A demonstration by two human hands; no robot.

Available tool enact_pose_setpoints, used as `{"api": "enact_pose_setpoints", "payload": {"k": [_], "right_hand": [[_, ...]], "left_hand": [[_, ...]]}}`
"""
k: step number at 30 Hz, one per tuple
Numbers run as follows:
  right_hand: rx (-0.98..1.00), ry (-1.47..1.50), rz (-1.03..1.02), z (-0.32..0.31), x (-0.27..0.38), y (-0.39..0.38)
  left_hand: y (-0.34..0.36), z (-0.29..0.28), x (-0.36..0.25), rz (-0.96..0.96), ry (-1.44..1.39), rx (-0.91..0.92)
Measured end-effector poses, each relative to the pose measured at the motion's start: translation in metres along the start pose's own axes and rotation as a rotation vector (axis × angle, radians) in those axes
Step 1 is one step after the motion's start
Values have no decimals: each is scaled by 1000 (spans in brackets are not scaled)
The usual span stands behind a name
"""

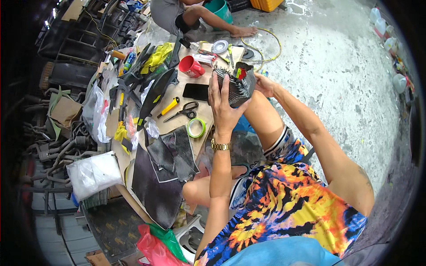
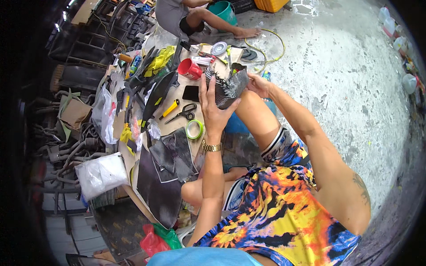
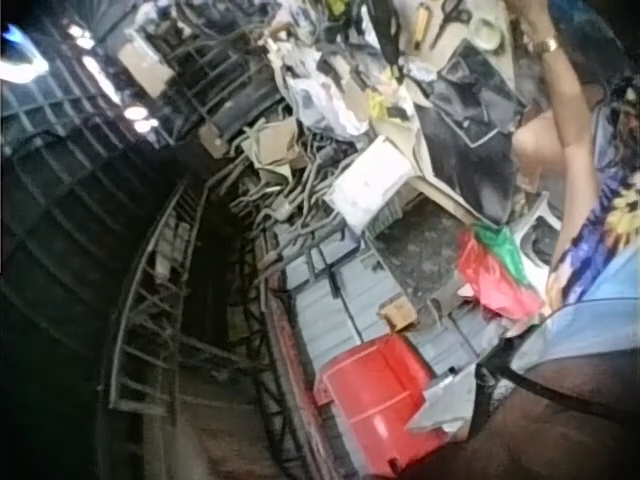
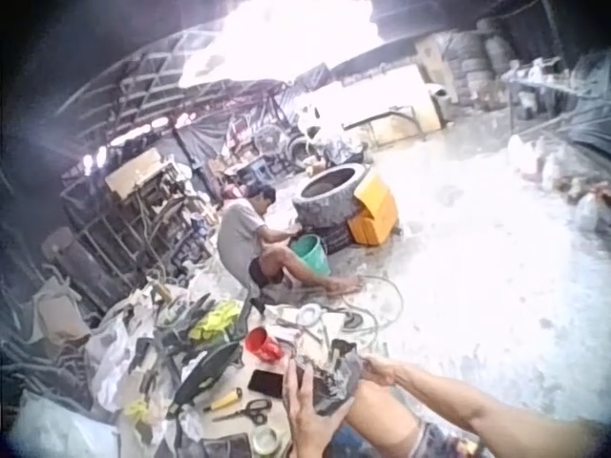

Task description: Applying and trimming carbon fiber material onto a red automotive part.

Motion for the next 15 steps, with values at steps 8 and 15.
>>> {"api": "enact_pose_setpoints", "payload": {"k": [8, 15], "right_hand": [[-24, -33, -3, -41, -21, 6], [-416, -277, -229, -53, 6, -35]], "left_hand": [[-6, 8, 11, -47, 3, 50], [-15, -2, 17, 10, -5, 22]]}}
Point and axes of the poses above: each hand's wrist, its own y-axis towards the middle knuckle, its own z-axis out of the palm, x = y × z, the point moved 10 cm from there along y, towards the middle knuckle, and after that the axes turned 14 degrees about -z, right-handed, at the moved point
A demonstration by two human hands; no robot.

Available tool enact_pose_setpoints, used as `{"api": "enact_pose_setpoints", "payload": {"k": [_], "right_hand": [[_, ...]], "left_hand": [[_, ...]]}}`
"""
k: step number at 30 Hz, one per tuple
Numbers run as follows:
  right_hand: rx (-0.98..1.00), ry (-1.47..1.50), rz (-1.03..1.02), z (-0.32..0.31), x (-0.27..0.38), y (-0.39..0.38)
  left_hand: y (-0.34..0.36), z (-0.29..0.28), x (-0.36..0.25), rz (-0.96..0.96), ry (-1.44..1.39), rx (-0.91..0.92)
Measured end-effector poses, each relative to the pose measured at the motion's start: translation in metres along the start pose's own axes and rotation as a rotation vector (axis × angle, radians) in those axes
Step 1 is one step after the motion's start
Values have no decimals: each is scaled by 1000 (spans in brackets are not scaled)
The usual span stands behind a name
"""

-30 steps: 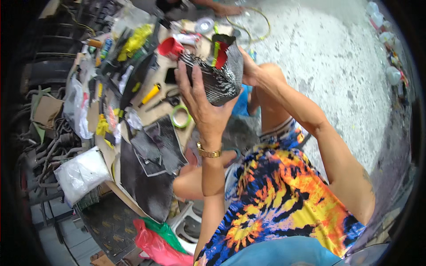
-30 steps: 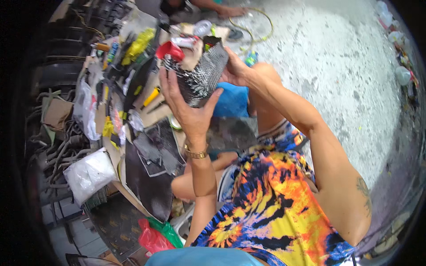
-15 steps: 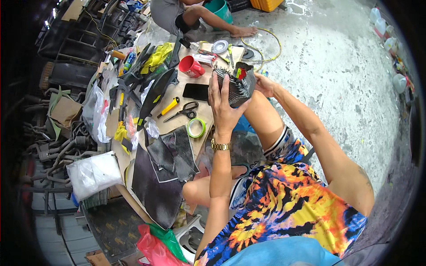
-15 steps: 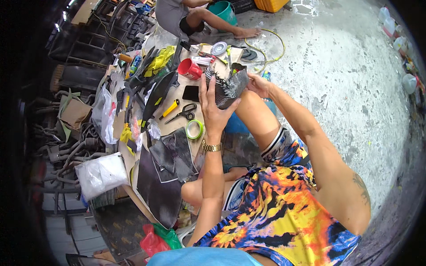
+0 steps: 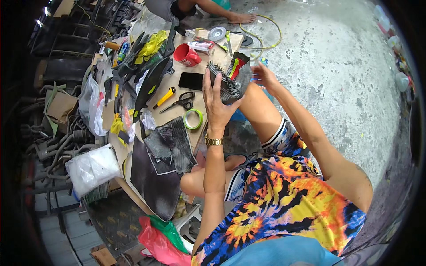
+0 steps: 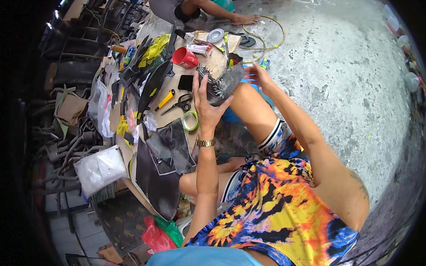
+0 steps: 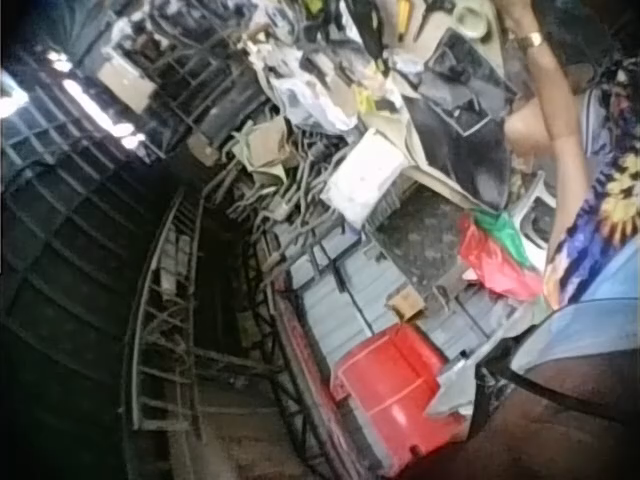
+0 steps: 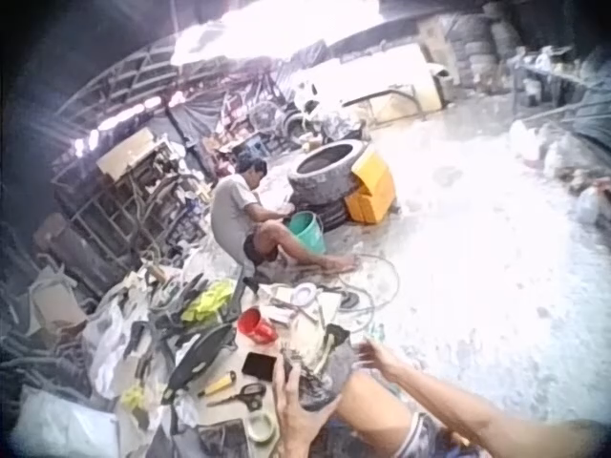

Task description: Applying and trimming carbon fiber material onto a red automotive part.

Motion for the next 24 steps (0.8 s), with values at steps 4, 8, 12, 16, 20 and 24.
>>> {"api": "enact_pose_setpoints", "payload": {"k": [4, 8, 12, 16, 20, 24], "right_hand": [[-48, -89, -278, 4, 60, -70], [191, -40, -188, 69, 77, -128], [250, 2, -58, 106, 71, -151], [238, 112, -39, 116, 66, -148], [240, 80, -59, 121, 66, -140], [238, 46, -69, 123, 66, -137]], "left_hand": [[-3, 7, -3, 44, -16, 18], [-3, 2, -9, 75, 30, 10], [-1, 4, -13, 77, 62, 8], [1, 8, -12, 41, 64, 47], [3, 7, -14, 48, 116, 49], [6, 8, -12, 34, 140, 74]]}}
Point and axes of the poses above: each hand's wrist, its own y-axis towards the middle knuckle, its own z-axis out of the palm, x = y × z, the point moved 10 cm from there along y, towards the middle knuckle, and after that the axes turned 14 degrees about -z, right-handed, at the moved point
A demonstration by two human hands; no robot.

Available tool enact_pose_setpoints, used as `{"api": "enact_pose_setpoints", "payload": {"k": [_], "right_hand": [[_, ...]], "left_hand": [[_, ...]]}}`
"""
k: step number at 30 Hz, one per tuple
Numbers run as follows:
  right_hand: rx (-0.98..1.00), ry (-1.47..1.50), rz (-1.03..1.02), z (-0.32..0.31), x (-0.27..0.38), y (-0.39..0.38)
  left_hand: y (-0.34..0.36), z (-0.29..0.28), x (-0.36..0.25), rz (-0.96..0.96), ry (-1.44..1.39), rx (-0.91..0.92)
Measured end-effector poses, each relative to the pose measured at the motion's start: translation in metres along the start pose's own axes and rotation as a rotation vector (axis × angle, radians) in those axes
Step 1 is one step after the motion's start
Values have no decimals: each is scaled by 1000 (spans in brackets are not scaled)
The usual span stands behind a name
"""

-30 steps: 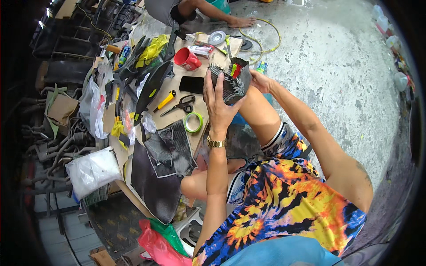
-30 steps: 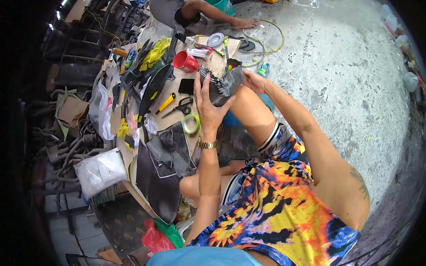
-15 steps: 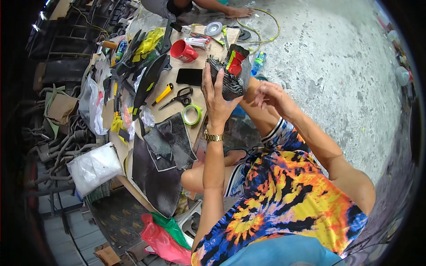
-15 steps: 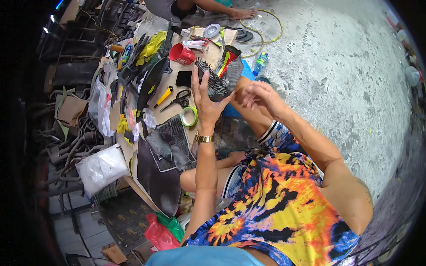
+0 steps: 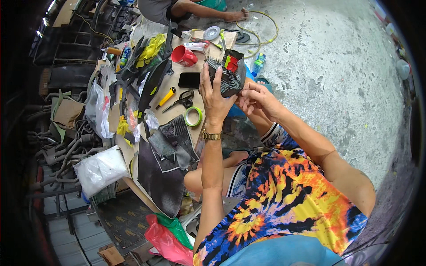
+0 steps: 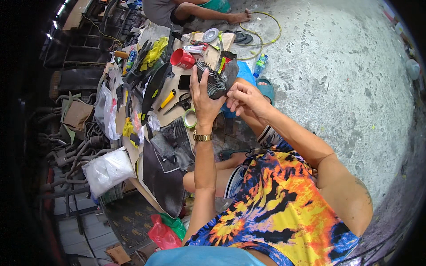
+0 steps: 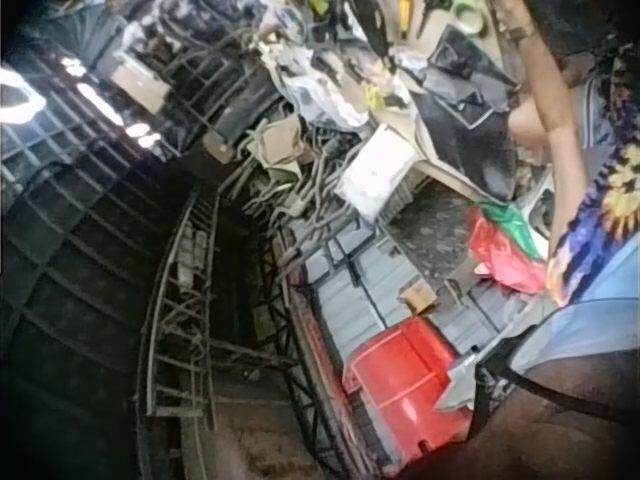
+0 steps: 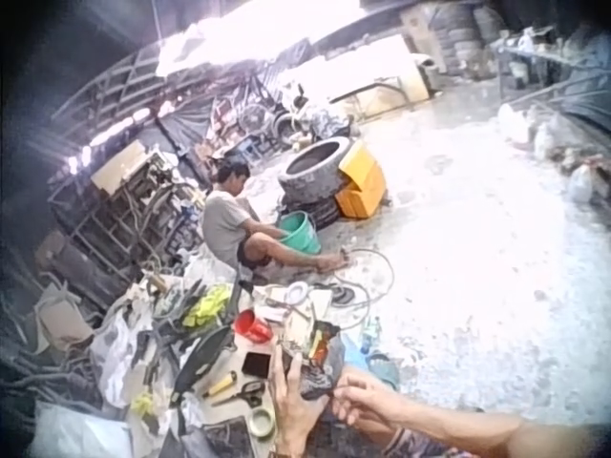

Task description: Applying and trimming carbon fiber material onto a red automotive part.

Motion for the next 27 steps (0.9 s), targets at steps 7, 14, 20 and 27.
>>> {"api": "enact_pose_setpoints", "payload": {"k": [7, 14, 20, 27], "right_hand": [[-29, -114, -59, -6, 6, 3], [-62, -150, -88, -13, 11, 4], [-8, -152, -83, -8, 13, 6], [-16, -175, -76, -7, 14, 8]], "left_hand": [[2, 5, -1, 14, -3, 6], [3, 5, -2, -25, -36, 38], [5, 6, 4, -55, -31, 58], [7, 5, 5, -70, 34, 53]]}}
Point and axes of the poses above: each hand's wrist, its own y-axis towards the middle knuckle, its own z-axis out of the palm, x = y × z, the point moved 10 cm from there along y, towards the middle knuckle, and after that the axes turned 14 degrees about -z, right-handed, at the moved point
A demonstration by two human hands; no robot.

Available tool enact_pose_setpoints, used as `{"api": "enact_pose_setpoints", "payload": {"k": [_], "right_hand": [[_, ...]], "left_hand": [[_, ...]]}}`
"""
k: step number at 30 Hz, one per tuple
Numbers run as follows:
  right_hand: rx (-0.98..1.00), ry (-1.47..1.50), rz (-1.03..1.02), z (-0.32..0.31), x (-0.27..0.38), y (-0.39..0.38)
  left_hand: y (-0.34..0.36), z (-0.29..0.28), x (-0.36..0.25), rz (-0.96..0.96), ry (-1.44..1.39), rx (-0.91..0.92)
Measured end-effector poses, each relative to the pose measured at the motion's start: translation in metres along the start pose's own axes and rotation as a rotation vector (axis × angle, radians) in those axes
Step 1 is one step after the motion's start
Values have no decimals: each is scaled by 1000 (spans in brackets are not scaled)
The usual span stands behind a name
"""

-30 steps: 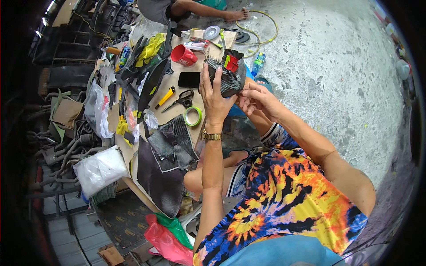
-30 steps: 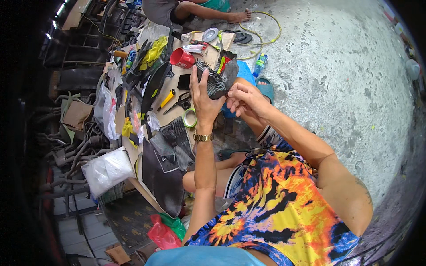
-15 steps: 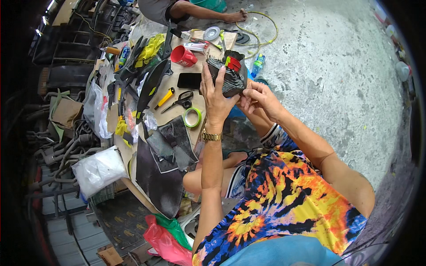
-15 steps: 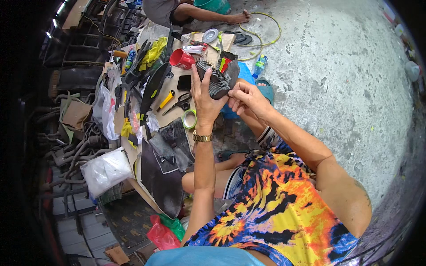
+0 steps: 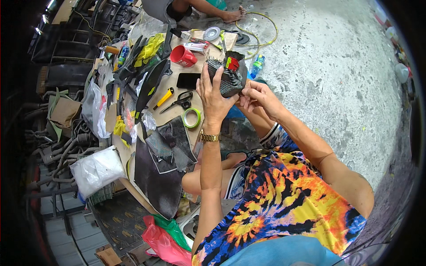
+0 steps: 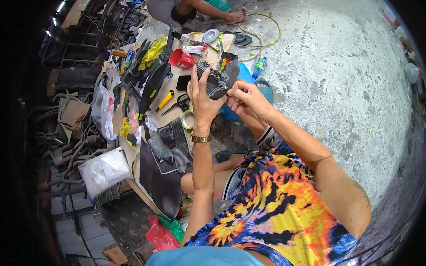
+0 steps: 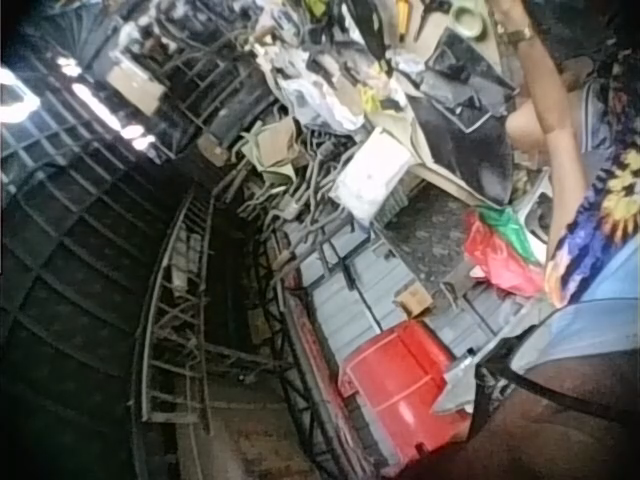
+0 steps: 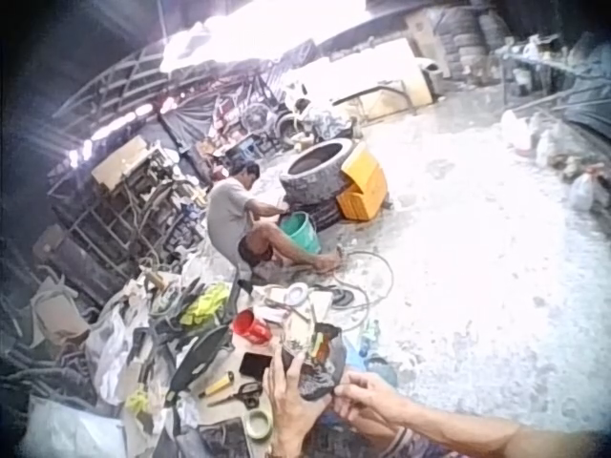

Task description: Applying and trimming carbon fiber material onto a red automotive part.

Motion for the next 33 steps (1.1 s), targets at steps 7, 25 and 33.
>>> {"api": "enact_pose_setpoints", "payload": {"k": [7, 25, 33], "right_hand": [[8, -32, -1, 0, 0, 0], [3, -223, -18, -8, 1, -2], [4, -251, -24, -10, 3, -2]], "left_hand": [[0, 0, -1, 6, -24, 8], [-2, 2, -5, 62, -75, 17], [-3, 2, -7, 68, -72, -1]]}}
Point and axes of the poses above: each hand's wrist, its own y-axis towards the middle knuckle, its own z-axis out of the palm, x = y × z, the point moved 10 cm from there along y, towards the middle knuckle, and after that the axes turned 14 degrees about -z, right-handed, at the moved point
